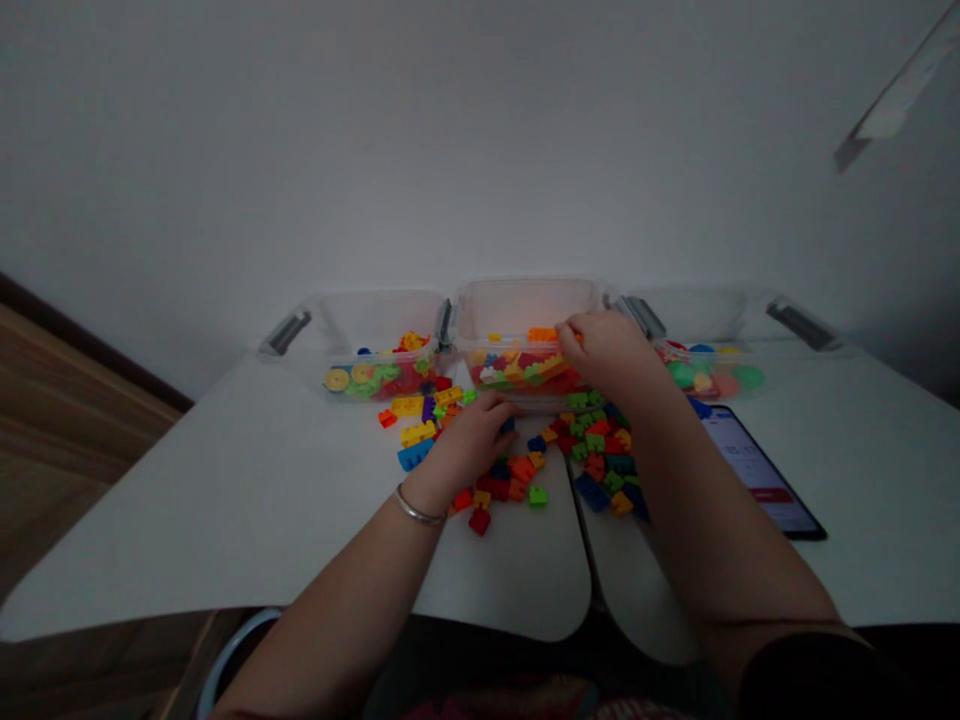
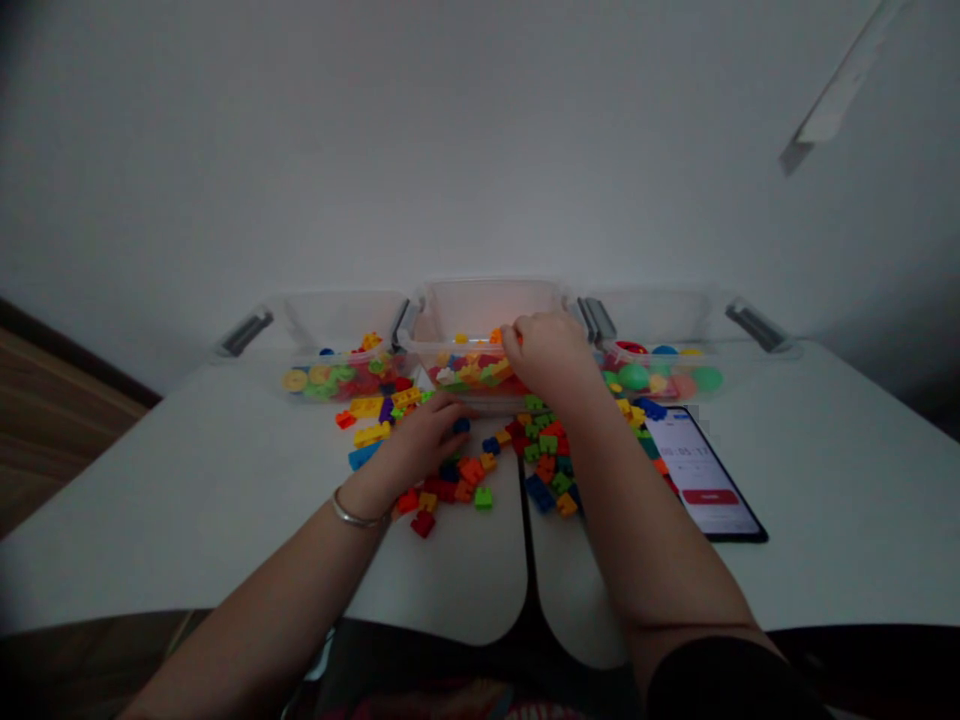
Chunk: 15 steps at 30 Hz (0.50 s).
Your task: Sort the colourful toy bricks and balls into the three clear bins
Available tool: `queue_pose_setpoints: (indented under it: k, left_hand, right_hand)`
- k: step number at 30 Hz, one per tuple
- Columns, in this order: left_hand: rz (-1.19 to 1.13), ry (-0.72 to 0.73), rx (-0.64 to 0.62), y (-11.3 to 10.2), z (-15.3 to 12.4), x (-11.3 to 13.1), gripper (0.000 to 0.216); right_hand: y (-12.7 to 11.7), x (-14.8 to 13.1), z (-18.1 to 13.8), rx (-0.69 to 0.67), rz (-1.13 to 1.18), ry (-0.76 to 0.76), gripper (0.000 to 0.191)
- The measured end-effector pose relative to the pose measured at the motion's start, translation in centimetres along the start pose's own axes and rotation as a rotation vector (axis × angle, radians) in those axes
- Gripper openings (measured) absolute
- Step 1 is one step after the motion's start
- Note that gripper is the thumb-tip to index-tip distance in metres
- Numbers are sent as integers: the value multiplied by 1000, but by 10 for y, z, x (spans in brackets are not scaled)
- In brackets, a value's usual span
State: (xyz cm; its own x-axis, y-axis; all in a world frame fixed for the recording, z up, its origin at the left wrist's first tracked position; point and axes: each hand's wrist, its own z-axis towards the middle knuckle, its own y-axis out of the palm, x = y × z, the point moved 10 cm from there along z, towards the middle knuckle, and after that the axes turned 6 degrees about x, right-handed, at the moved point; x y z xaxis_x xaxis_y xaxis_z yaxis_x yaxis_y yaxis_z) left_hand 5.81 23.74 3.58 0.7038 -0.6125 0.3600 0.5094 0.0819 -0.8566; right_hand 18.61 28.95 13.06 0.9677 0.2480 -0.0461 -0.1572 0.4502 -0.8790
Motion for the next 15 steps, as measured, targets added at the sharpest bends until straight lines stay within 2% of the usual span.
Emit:
queue_pose_setpoints:
  k: [7, 10, 12, 15]
  left_hand:
    - [-85, -11, 83, -7, 2, 3, 24]
    - [-114, -9, 107, -10, 1, 3, 27]
    - [-135, -13, 119, -12, 1, 3, 29]
    - [-136, -31, 113, -13, 0, 3, 30]
  right_hand:
    - [-2, -5, 0, 70, -8, -16, 45]
    - [-8, -7, -2, 167, 77, -7, 38]
    - [-23, -9, -5, 278, 158, -13, 33]
    - [-59, -15, -14, 443, 288, -48, 29]
